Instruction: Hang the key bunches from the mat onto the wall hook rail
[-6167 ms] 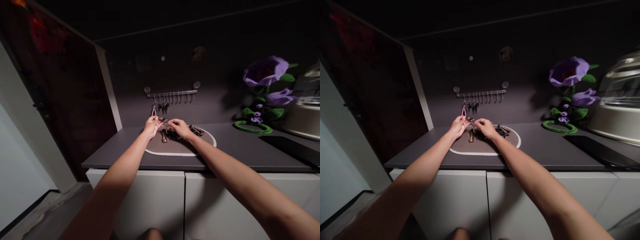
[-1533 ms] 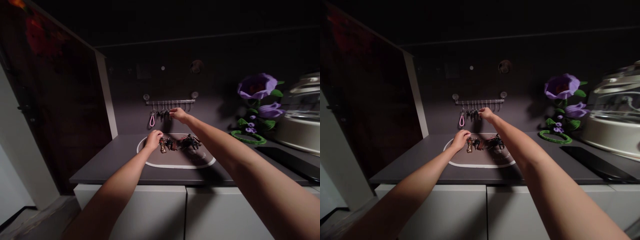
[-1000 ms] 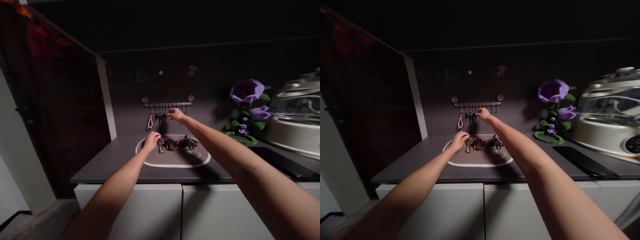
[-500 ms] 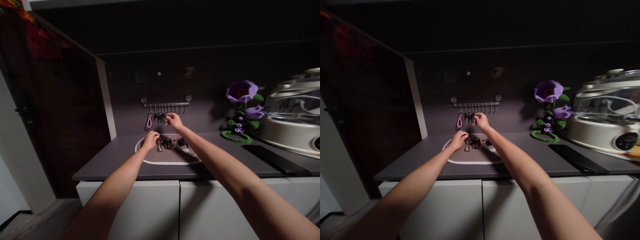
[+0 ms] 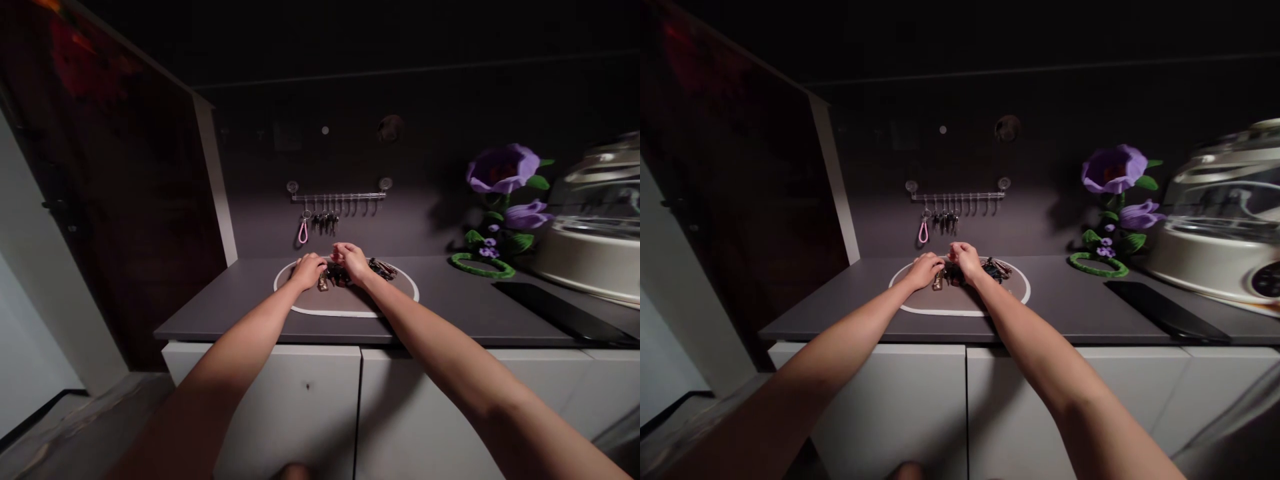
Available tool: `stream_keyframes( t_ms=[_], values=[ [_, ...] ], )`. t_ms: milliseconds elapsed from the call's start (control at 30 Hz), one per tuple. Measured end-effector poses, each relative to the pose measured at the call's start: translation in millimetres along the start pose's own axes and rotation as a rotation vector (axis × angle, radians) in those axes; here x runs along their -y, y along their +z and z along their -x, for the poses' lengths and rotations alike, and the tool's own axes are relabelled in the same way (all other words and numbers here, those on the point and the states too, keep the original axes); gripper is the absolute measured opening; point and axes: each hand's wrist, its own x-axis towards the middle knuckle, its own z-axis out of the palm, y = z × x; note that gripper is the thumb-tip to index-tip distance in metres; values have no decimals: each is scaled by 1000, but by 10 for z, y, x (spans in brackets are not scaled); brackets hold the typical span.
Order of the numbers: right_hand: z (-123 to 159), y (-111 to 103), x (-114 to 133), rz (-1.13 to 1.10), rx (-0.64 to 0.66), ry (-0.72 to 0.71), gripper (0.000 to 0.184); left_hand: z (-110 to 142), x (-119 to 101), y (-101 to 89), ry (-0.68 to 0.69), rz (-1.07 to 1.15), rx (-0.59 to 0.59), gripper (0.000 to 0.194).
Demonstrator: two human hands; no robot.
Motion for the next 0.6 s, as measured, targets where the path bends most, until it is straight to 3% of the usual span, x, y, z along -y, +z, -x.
stream_keyframes(
  t_ms=[333,433,600],
  values=[
    [-62,-88,-171,453,67,-171,16,-39,91,6,-44,95,-33,14],
    [-83,-97,-198,503,68,-188,15,-44,103,-20,-106,241,-33,10],
    [-59,-94,-172,556,86,-219,14,-40,98,-41,-303,666,-59,7]
  ],
)
